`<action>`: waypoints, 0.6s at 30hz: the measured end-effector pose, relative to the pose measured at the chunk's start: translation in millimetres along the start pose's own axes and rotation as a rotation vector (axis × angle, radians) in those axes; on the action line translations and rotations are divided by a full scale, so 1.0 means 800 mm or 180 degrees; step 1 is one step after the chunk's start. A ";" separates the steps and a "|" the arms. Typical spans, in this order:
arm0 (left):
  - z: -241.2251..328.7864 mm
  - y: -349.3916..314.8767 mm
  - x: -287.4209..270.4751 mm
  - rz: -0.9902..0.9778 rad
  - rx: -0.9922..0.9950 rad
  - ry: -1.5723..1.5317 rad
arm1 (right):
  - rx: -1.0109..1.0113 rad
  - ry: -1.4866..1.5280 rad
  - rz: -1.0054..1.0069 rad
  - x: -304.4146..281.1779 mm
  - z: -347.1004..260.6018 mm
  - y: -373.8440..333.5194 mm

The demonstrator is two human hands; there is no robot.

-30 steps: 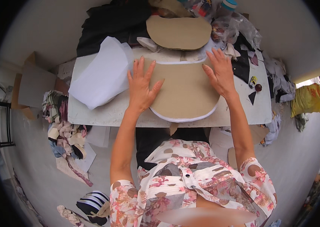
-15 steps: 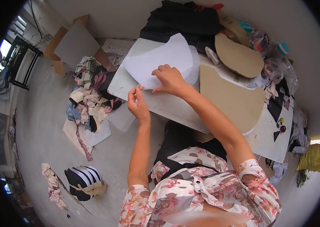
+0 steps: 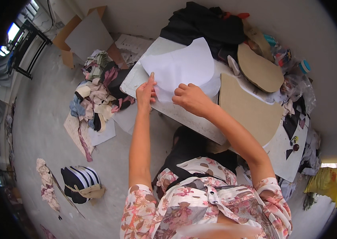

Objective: The person repeatedly places a white foam pad and a tan fabric cover on a white table, aligning them and smoothing the surfaces. The person handles the foam and fabric one at a time, stacking and restacking them without using any tools.

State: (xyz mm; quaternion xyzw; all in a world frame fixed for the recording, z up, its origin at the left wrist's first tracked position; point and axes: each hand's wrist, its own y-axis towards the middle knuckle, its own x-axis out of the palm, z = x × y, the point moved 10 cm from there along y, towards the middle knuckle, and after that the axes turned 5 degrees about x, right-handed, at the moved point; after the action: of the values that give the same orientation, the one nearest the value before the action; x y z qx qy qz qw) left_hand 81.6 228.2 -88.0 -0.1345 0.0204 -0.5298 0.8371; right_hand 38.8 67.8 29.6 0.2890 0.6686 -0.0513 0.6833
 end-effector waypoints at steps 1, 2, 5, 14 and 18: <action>-0.001 0.003 -0.001 -0.0010 0.0061 -0.0043 | -0.0149 -0.0005 -0.0087 0.001 -0.010 -0.005; -0.002 0.005 -0.002 -0.0017 0.0123 -0.0086 | -0.0213 0.0082 -0.0069 0.000 -0.016 -0.010; -0.004 -0.017 -0.010 0.0619 0.0026 -0.0749 | -0.0224 0.0158 -0.0011 -0.005 -0.019 -0.019; 0.113 -0.089 0.010 -0.0069 0.1916 0.1506 | 0.0339 0.1166 0.0811 -0.101 0.010 -0.005; 0.223 -0.216 0.069 -0.0452 0.4074 0.2176 | 0.0126 0.1677 0.0795 -0.118 0.012 0.028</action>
State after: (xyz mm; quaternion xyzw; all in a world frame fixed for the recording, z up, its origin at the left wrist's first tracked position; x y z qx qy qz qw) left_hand -15.1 145.8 132.0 0.5534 -0.0419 -0.5033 0.6623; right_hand 47.9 52.0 125.0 0.3857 0.7811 0.0970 0.4814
